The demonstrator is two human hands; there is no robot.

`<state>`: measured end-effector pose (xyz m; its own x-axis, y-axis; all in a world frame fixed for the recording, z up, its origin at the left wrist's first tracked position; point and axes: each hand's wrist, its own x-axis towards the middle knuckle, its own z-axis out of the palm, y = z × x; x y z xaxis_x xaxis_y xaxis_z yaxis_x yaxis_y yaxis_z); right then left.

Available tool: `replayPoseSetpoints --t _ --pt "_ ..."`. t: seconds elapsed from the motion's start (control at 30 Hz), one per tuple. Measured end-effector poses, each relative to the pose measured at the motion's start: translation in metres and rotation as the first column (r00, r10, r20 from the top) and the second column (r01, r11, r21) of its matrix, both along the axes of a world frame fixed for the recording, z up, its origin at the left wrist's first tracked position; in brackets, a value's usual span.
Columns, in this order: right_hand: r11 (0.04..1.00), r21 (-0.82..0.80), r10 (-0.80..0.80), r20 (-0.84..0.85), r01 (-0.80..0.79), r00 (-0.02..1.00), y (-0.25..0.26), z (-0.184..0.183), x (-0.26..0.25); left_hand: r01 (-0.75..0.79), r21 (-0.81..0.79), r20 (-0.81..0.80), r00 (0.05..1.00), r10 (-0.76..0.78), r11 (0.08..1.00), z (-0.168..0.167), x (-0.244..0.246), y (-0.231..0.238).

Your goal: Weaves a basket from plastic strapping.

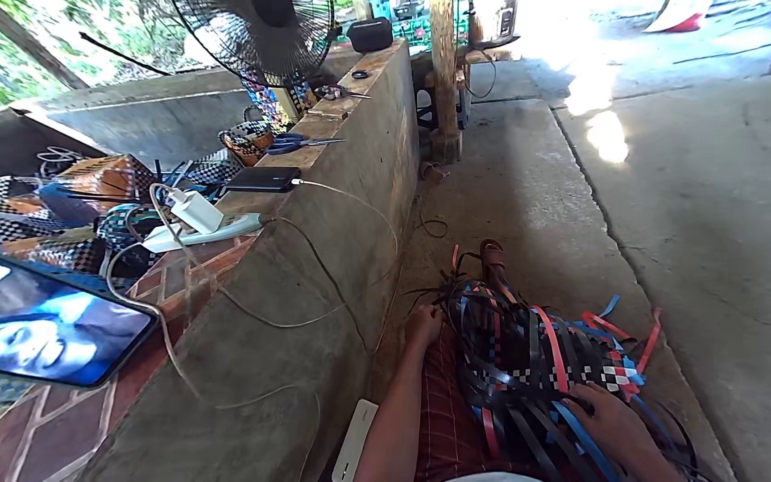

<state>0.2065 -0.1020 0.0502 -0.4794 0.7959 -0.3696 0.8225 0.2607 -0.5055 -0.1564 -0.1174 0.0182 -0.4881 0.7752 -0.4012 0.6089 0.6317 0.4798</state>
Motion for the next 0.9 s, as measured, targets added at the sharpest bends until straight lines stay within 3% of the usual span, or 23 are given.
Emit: replayPoseSetpoints --t 0.6,0.9 --pt "0.997 0.017 0.070 -0.010 -0.070 0.997 0.007 0.004 0.000 -0.002 0.016 0.030 1.000 0.002 1.000 0.003 -0.001 0.000" --pt "0.997 -0.005 0.072 -0.008 -0.072 0.997 0.009 0.003 0.004 0.055 -0.048 0.003 0.998 -0.055 0.997 -0.001 0.000 0.010"
